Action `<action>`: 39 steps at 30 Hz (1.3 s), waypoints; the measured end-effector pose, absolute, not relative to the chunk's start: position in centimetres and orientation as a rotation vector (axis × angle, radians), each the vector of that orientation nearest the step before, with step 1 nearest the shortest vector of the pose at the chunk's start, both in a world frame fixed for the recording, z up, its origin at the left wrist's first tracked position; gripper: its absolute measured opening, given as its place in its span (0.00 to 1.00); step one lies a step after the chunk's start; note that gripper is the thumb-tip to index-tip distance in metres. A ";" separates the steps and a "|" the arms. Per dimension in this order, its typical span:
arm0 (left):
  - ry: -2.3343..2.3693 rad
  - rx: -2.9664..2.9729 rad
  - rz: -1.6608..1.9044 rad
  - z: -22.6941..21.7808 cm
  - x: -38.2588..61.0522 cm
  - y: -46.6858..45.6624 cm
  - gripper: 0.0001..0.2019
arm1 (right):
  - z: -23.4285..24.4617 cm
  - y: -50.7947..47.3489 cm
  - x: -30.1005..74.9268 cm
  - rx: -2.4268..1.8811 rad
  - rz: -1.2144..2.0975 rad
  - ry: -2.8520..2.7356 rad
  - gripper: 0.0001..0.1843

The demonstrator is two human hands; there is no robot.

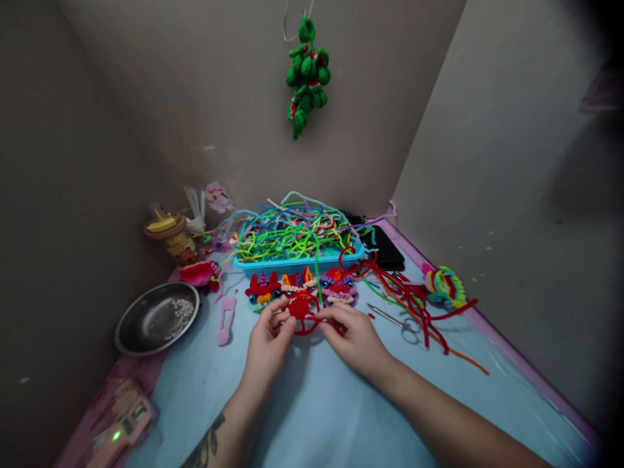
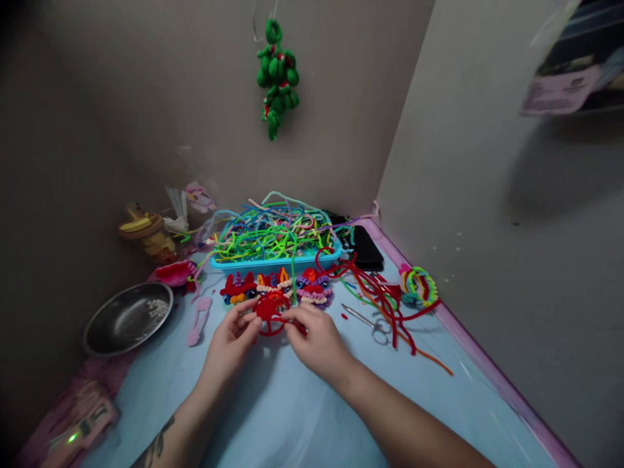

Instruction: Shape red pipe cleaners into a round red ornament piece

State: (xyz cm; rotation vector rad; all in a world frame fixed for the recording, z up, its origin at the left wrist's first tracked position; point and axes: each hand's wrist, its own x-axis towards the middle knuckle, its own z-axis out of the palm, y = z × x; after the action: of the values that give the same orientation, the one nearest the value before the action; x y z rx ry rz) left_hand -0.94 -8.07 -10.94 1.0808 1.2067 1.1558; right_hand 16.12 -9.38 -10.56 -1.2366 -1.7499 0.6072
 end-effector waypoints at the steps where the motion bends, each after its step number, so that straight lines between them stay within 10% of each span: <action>1: 1.191 1.063 1.149 -10.9 -0.9 -8.1 0.23 | -10.6 -9.4 16.0 -1.252 0.621 -1.725 0.10; 39: 1.139 0.814 1.065 -9.8 -0.1 -8.7 0.21 | -11.9 -9.5 14.6 -1.362 0.831 -1.261 0.05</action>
State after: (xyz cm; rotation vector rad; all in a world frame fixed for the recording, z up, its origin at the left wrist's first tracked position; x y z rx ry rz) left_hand -0.06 -8.75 -9.81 0.8142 1.1387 1.0647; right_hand 14.64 -9.54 -11.93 -1.3624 -1.2609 0.8314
